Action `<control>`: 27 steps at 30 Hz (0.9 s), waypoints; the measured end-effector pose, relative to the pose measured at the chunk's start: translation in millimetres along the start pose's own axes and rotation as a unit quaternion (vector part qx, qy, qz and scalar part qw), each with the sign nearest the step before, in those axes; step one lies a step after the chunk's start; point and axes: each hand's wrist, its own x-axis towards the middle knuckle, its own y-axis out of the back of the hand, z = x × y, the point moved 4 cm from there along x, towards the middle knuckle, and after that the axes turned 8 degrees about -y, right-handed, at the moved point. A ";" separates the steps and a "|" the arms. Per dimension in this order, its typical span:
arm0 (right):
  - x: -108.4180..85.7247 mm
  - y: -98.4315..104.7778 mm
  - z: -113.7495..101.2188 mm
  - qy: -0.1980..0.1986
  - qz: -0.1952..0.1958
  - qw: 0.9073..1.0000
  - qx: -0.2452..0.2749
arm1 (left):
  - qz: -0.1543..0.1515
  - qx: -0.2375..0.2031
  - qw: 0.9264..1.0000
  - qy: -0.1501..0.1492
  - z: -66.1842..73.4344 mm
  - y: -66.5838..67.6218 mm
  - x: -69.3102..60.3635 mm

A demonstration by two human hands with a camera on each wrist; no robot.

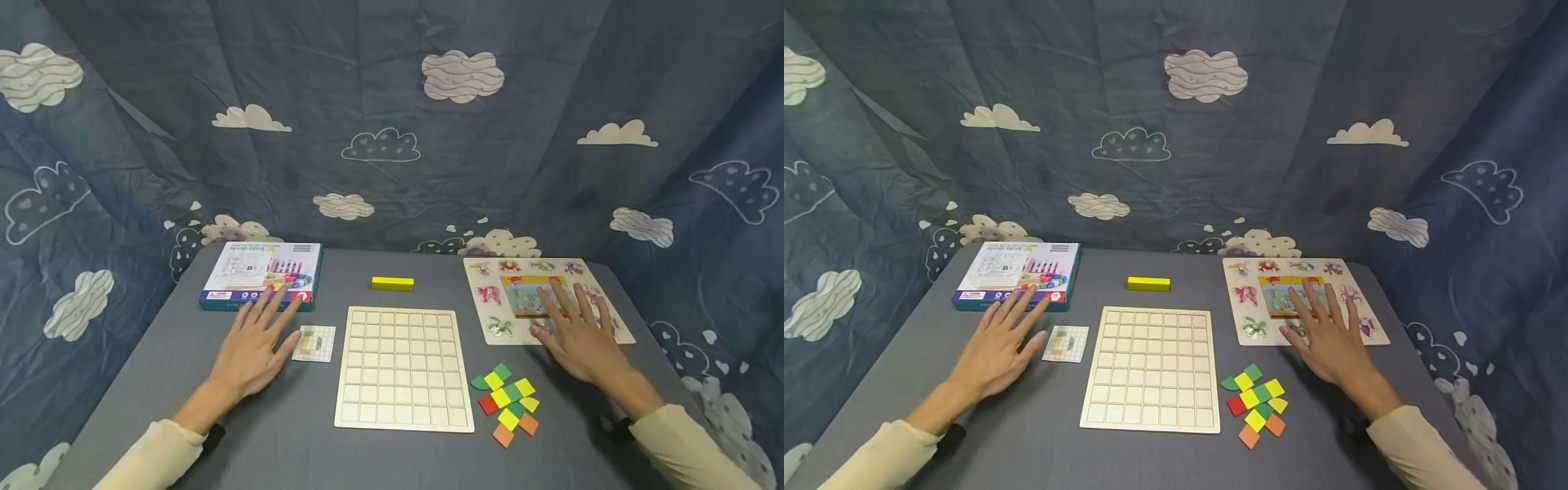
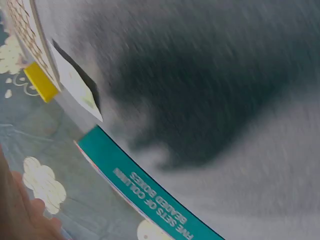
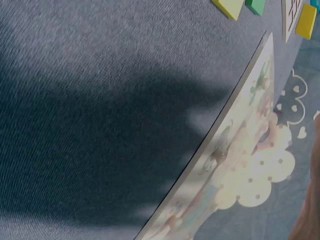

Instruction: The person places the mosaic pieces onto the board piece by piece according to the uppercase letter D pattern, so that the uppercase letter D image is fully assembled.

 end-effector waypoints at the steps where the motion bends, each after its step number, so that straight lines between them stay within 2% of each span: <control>1: -2.0 -0.5 -1.2 0.002 -0.001 1.000 0.000 | 0.002 -0.006 1.000 -0.001 3.1 -1.3 -1.6; 5: -9.6 -1.5 -5.4 0.012 0.001 1.000 -0.003 | 0.012 -0.028 1.000 -0.004 14.6 -6.6 -6.8; 12: -14.2 -3.7 -12.6 0.035 0.016 0.999 0.005 | 0.033 -0.061 0.998 0.005 28.3 -7.3 -16.5; 15: -14.8 -5.4 -13.2 0.040 0.015 0.999 0.007 | 0.025 -0.094 0.995 0.017 34.9 -7.7 -20.9; 20: -12.5 -3.4 -15.2 0.061 0.023 0.998 0.007 | -0.005 -0.145 0.989 0.025 46.3 -11.1 -24.4; 23: -11.2 -2.1 -18.2 0.074 0.016 0.997 0.011 | -0.034 -0.208 0.977 0.021 53.0 -15.0 -26.6; 25: -11.1 -1.5 -20.6 0.080 0.010 0.997 0.015 | -0.056 -0.262 0.963 0.010 57.2 -19.2 -28.5; 27: -11.4 -1.5 -22.7 0.084 0.001 0.996 0.020 | -0.074 -0.316 0.946 -0.002 61.0 -23.5 -30.9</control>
